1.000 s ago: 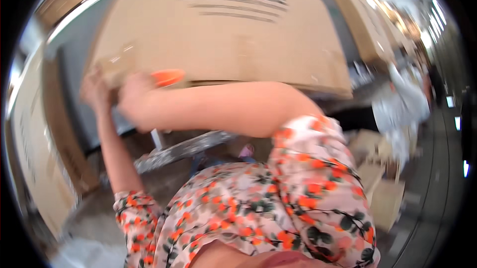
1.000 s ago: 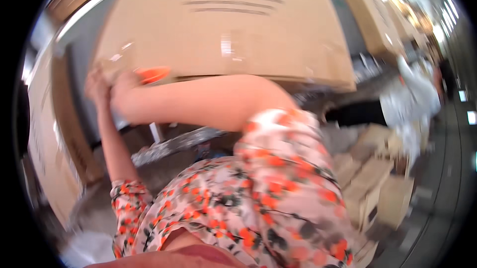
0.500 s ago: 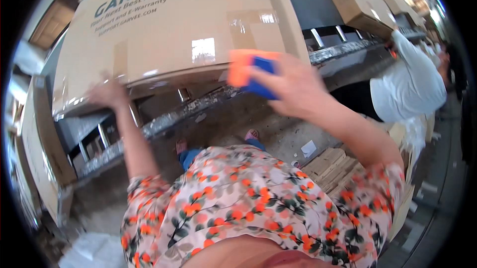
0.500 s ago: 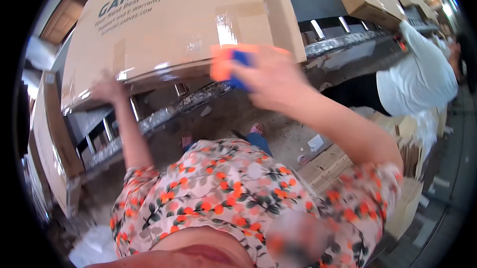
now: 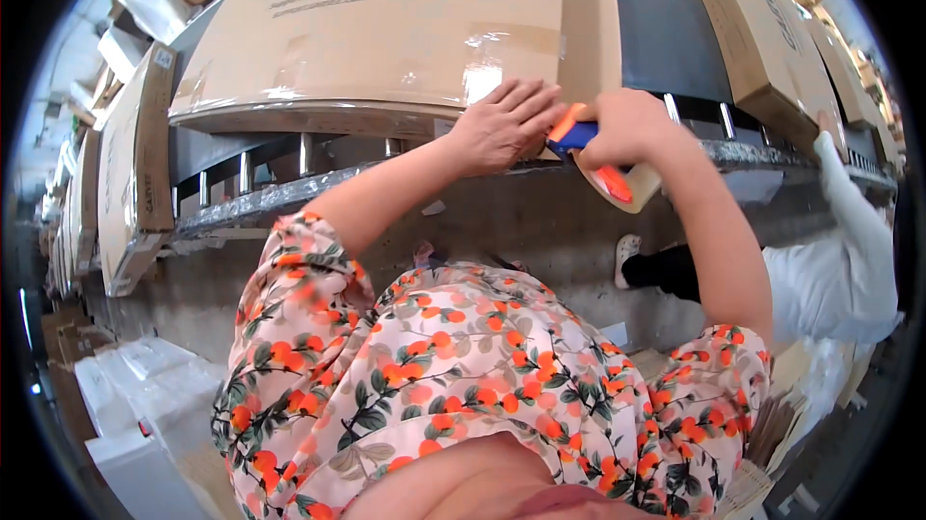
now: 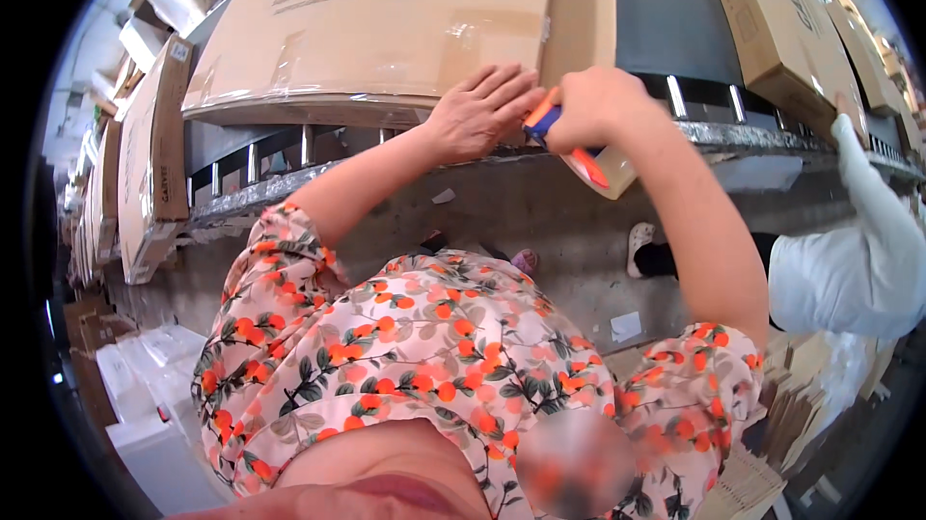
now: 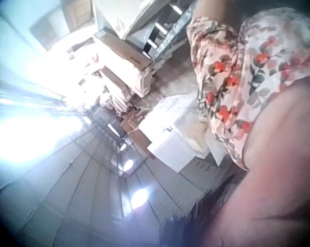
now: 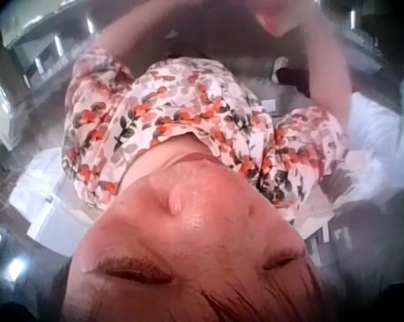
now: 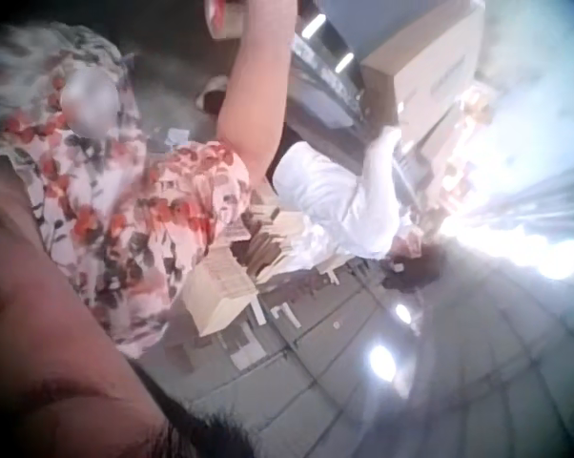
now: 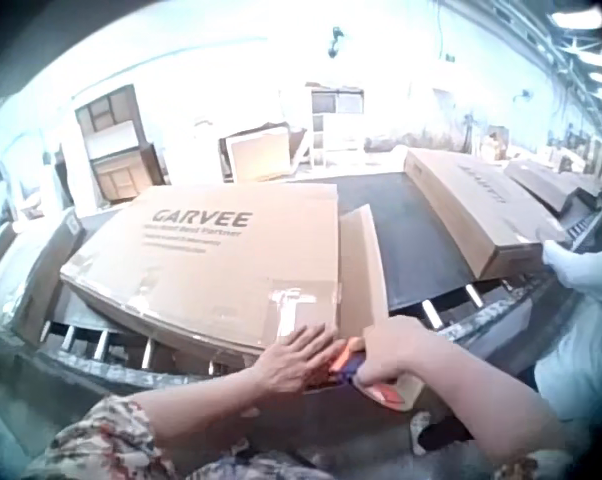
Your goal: The person packages cardboard boxes on an assembly conveyor line by folding the flaps closed by hand and applying tape with a tape dispenser.
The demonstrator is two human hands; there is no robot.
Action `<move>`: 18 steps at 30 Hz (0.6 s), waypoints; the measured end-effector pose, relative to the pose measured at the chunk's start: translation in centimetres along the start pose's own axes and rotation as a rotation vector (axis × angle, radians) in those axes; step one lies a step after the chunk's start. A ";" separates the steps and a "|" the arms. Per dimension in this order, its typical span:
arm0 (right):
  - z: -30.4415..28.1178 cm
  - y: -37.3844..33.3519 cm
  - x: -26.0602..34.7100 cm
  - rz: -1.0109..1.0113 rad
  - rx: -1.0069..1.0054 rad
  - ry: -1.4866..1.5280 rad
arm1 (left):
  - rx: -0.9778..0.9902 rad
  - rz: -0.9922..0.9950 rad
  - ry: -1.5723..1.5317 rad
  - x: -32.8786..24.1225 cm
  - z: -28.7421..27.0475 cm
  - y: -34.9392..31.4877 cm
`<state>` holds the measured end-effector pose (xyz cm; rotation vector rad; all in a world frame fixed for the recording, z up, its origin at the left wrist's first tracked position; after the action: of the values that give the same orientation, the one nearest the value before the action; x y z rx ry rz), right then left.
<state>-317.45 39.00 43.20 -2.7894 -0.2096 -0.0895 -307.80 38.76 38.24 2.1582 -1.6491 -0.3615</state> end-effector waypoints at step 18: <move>1.8 -8.9 -9.0 0.403 0.230 0.574 | 0.177 0.068 0.104 -5.7 4.9 7.3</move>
<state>-327.63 46.66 43.64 -2.3995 0.4488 -0.6991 -317.78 41.79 37.07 2.1982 -1.7485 -0.0835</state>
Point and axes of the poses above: each hand's wrist, its own y-axis towards the middle knuckle, its own z-axis out of the palm, x = y × z, the point moved 10 cm from there along y, towards the middle knuckle, and after that the axes turned 3 degrees about -z, right-handed, at the moved point
